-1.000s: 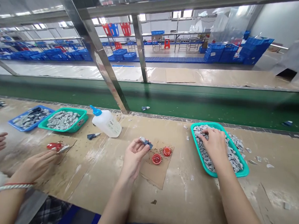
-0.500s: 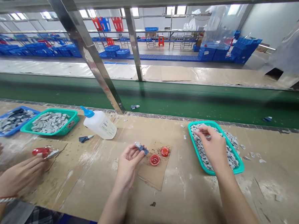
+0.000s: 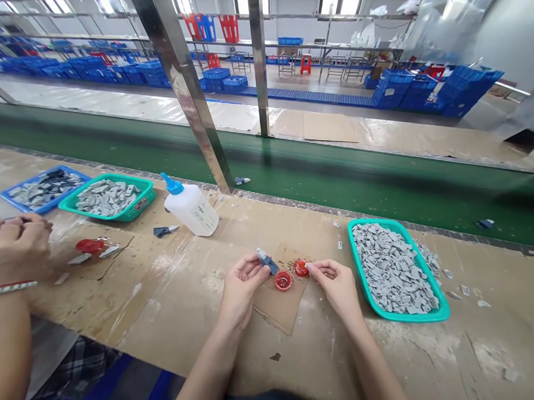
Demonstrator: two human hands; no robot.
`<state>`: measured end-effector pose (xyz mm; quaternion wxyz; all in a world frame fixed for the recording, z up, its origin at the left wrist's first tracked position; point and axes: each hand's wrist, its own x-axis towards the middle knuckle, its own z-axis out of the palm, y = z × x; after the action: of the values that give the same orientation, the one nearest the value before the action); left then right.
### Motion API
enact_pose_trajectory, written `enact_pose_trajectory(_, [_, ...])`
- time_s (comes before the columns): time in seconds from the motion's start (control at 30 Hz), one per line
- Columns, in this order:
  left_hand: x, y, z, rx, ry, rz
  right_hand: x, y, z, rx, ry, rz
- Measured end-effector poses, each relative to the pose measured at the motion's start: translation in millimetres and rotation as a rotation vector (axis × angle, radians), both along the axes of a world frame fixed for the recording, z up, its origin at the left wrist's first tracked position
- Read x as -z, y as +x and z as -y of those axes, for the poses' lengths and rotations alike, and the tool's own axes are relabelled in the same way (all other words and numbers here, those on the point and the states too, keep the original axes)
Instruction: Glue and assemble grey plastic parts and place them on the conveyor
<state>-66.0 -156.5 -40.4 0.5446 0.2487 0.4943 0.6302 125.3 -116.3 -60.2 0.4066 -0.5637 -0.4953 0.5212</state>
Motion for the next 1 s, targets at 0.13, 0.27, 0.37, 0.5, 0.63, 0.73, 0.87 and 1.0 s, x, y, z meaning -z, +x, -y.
enact_pose_trajectory(0.13, [-1.5,3,1,0.002,-0.008,-0.005,-0.2,-3,-1,0.007,-0.022,-0.008])
enact_pose_trajectory(0.27, [-2.7,7,1,0.009,-0.009,-0.022,-0.6,-1,0,-0.001,-0.047,-0.065])
enact_pose_trajectory(0.37, [-3.1,13,0,0.014,-0.005,-0.048,-4.9,4,3,-0.027,-0.092,-0.151])
enact_pose_trajectory(0.5, [-5.6,24,0,0.047,0.008,-0.118,-18.3,9,8,-0.061,-0.125,-0.250])
enact_pose_trajectory(0.63, [-10.1,33,2,0.063,0.036,-0.158,-33.4,8,13,-0.116,-0.124,-0.295])
enact_pose_trajectory(0.73, [-12.4,37,3,0.068,0.049,-0.176,-40.4,4,16,-0.154,-0.119,-0.300])
enact_pose_trajectory(0.87, [-13.6,38,5,0.066,0.056,-0.180,-41.7,0,18,-0.190,-0.123,-0.294])
enact_pose_trajectory(1.0, [-15.1,39,7,0.058,0.057,-0.200,-37.8,-3,19,-0.226,-0.144,-0.299])
